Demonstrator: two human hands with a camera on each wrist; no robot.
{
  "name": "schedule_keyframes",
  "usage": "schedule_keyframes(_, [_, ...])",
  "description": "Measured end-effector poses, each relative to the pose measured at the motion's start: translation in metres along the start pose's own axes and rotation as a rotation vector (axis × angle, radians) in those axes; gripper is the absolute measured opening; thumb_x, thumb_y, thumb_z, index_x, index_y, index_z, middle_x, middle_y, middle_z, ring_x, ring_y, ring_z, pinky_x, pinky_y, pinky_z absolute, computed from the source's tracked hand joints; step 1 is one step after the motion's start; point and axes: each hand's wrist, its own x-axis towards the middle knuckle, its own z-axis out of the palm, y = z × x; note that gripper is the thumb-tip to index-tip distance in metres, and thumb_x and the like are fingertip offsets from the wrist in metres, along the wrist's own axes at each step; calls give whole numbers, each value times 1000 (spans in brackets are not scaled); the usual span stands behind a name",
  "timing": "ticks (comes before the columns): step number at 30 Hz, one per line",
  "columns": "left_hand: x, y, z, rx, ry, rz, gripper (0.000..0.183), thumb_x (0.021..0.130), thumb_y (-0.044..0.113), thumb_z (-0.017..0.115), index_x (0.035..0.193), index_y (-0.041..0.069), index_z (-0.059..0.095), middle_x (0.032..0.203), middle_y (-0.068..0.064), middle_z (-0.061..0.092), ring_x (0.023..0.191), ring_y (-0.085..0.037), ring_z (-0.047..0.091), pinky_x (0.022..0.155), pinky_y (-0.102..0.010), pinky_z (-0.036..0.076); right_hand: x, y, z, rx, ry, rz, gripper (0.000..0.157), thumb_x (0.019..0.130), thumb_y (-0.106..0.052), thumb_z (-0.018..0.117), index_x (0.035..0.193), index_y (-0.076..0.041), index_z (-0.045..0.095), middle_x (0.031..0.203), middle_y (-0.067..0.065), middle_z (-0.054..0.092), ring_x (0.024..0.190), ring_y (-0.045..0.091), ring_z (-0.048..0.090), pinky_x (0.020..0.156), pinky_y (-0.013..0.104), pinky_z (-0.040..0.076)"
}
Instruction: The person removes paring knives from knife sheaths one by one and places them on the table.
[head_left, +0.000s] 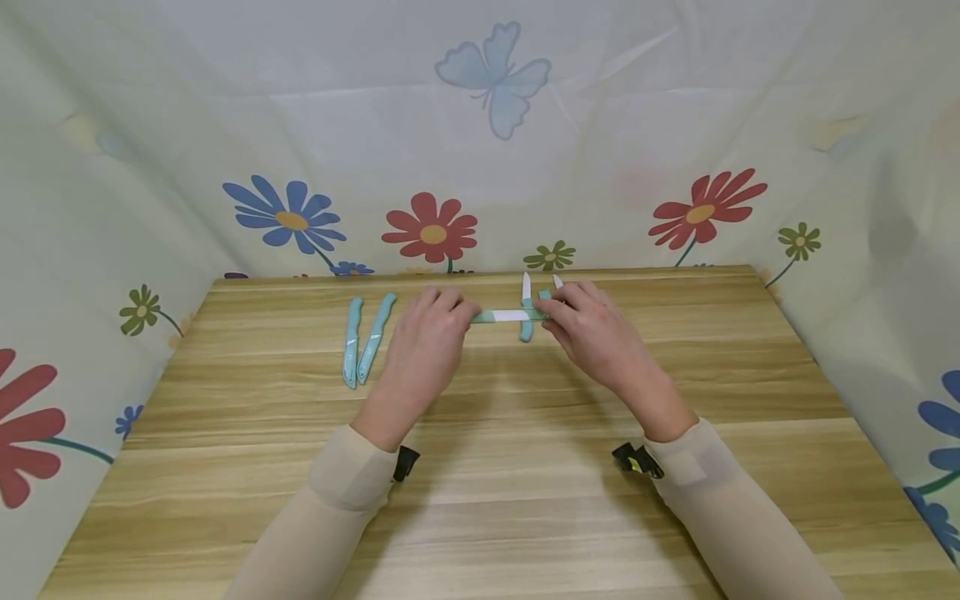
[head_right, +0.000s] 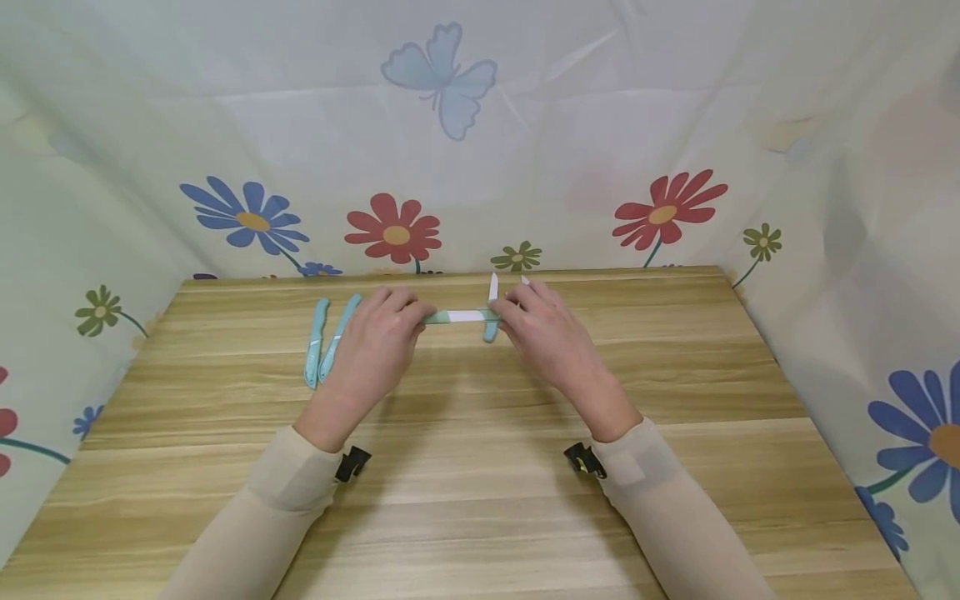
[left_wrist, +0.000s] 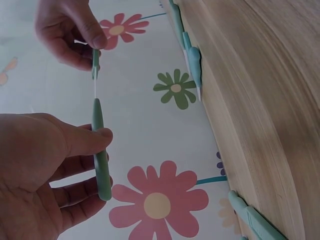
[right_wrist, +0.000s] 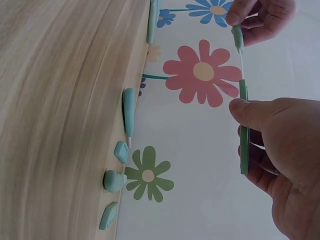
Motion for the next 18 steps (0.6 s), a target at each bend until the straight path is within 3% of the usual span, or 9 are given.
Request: schedule_keyframes(18, [0, -2, 1, 13, 20, -2, 20, 95, 8, 81, 115, 8, 81, 107, -9, 72, 99, -28, 62, 85, -38, 57, 0, 2, 2, -13, -5, 9, 30, 93, -7, 83, 122, -3, 77, 107, 13, 69, 103, 33, 61, 90, 43, 55])
